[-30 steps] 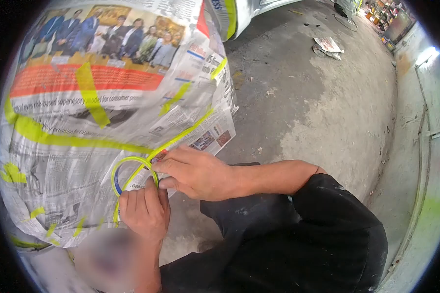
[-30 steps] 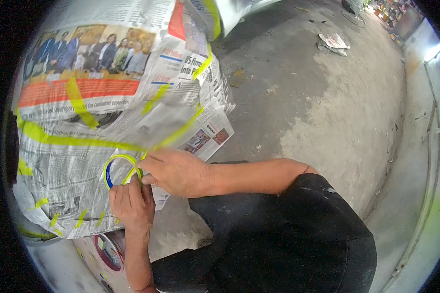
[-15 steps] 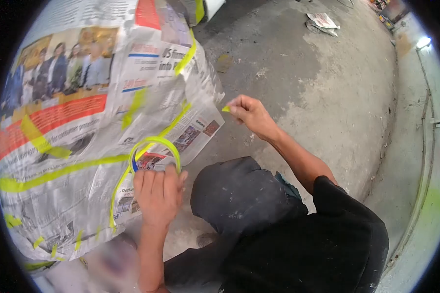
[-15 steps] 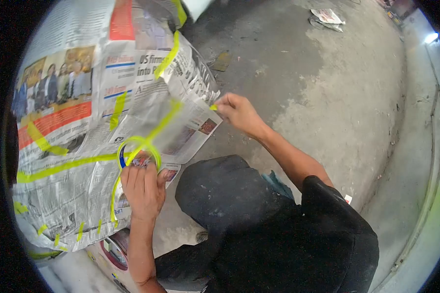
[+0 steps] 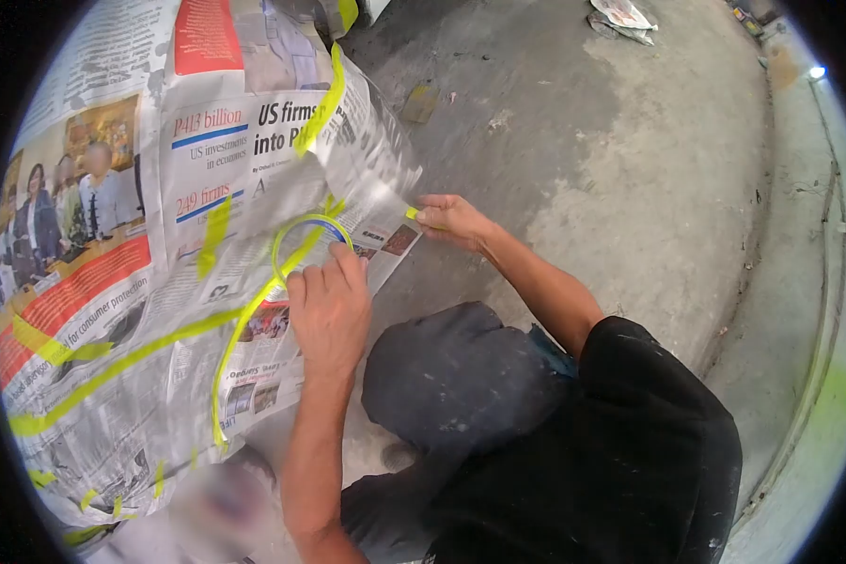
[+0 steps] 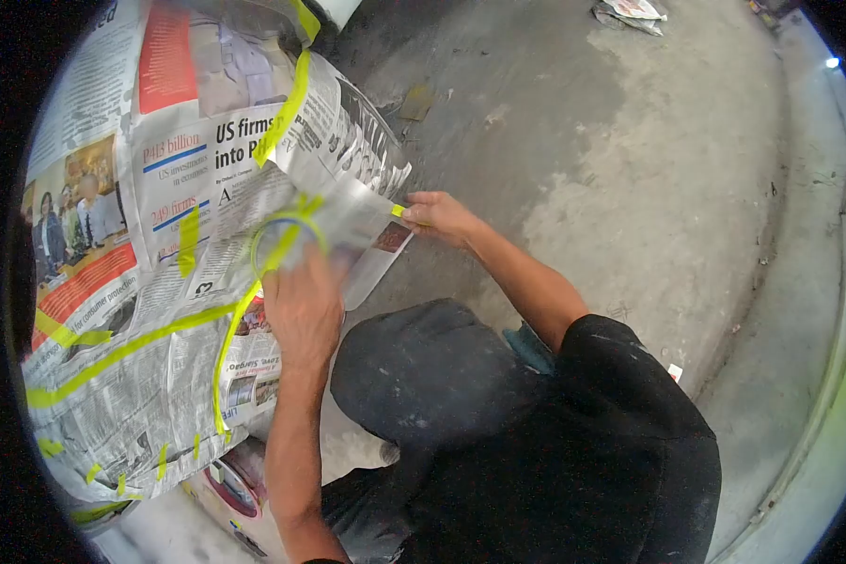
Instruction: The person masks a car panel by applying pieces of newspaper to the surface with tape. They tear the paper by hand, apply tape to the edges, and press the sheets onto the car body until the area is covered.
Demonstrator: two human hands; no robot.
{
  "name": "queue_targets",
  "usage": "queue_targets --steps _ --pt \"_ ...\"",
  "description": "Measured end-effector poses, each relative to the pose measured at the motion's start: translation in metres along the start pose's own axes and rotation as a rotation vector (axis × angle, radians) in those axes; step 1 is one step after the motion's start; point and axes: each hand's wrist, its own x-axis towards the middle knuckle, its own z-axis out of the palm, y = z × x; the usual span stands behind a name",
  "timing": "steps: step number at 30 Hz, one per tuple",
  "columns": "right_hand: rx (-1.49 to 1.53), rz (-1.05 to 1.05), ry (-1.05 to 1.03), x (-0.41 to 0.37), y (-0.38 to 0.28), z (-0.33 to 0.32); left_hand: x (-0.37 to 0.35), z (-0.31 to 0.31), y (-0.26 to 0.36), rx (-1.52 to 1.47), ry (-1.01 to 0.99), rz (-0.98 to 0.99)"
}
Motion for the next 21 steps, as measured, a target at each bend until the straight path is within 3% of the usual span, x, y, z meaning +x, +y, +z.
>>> queue_targets --steps 6,15,21 --pt "0.199 -0.068 -0.105 0.038 0.020 0.008 0.000 0.012 -0.001 0.044 -0.028 -0.002" --pt "0.034 -0.152 0.082 0.063 0.027 0.038 0.000 0.017 -0.016 0.117 -0.008 0.013" --pt "0.134 -0.103 0.065 0.065 0.026 0.041 -0.004 0.023 -0.015 0.119 -0.061 -0.007"
